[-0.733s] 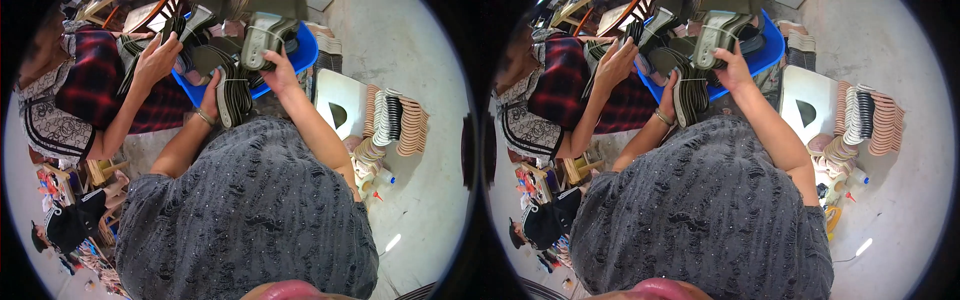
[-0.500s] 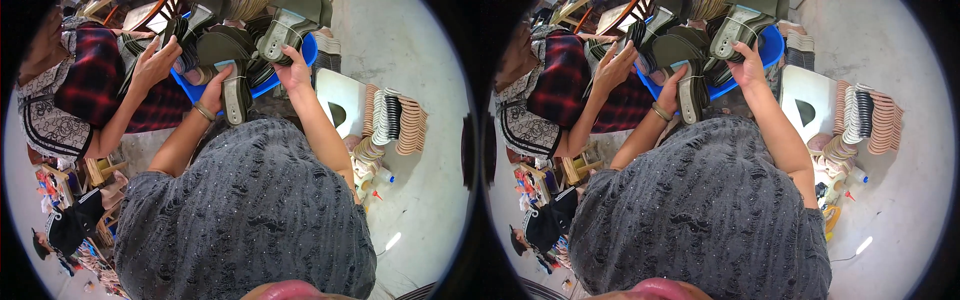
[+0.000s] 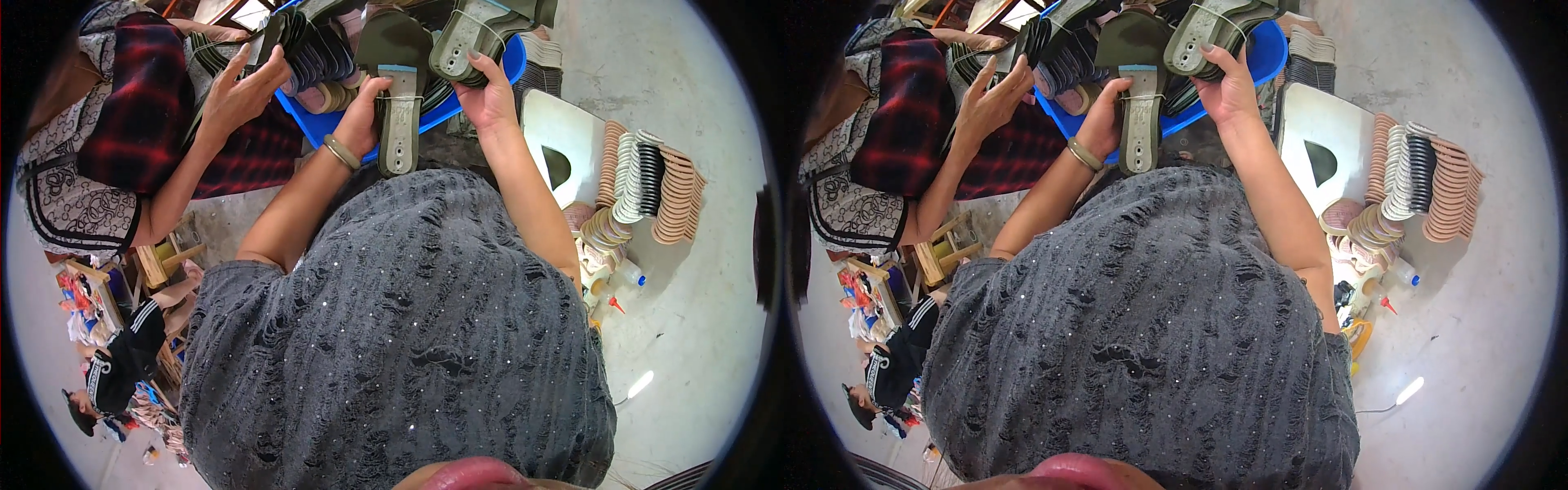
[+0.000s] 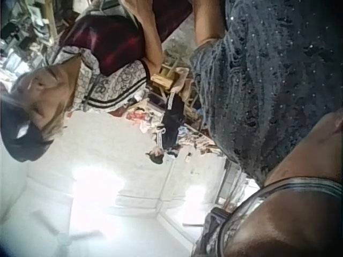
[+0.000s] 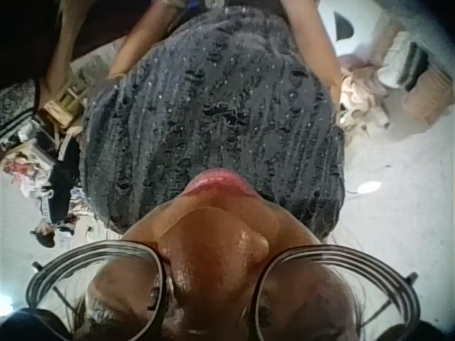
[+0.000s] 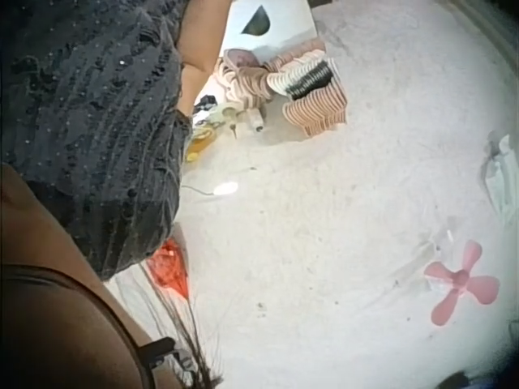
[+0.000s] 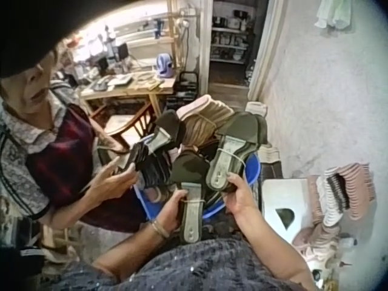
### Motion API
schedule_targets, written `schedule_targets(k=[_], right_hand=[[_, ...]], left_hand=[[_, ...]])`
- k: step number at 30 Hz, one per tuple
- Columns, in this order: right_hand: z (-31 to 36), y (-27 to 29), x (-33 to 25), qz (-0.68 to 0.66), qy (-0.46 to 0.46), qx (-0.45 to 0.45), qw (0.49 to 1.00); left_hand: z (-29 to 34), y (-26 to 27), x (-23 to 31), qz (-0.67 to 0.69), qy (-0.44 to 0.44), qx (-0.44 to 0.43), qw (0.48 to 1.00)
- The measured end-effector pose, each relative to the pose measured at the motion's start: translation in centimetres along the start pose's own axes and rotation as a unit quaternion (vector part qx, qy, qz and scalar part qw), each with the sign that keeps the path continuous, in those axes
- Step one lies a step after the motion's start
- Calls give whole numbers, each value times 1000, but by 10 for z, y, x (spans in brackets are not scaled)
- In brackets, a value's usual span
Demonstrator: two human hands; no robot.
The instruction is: The person sorts and assembles shoe soles by hand, taking them from a plastic bin and securing them with elastic bands.
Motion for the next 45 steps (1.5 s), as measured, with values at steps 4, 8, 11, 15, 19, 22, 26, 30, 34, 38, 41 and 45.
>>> schedule_targets(k=[4,8,11,15,19,22,26,30,34,38,41,45], right_hand=[[-2,1,2,10,4,8,1000],[-2,-1,2,17,-2,4,1000],[-2,1,3,18,-5,17,1000],[-3,3,0,5,7,18,1000],[-7,11,-8,5,11,25,1000],[-3,15,-13,22,16,-16,999],[12,37,-16,25,17,12,999],[21,60,-15,12,11,59,998],[28,58,-11,15,9,77,997],[32,41,-7,32,-4,70,997],[33,29,-4,46,-4,61,997],[27,28,8,47,-37,12,998]], left_hand=[[-7,6,-1,8,15,-1,1000],[-11,8,-1,5,-8,-11,1000],[-11,10,-1,7,-2,0,1000],[-13,10,7,35,12,-7,999],[-18,18,20,87,31,-25,995],[-30,33,31,119,28,-38,992],[-40,41,49,132,31,-55,989],[-48,39,51,156,30,-40,987],[-52,38,51,162,33,-37,986],[-59,40,52,150,46,-40,987],[-59,33,54,154,46,-39,986],[-55,44,51,164,38,-31,985]])
Point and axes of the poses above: each hand's wrist, its own z-axis away from the middle knuckle, its own y-axis out of the back of the hand, x = y × z, the point moved 6 cm from there along -z, towards the middle knuckle, and after that the axes turned 7 degrees about -z, right-handed, at the moved point
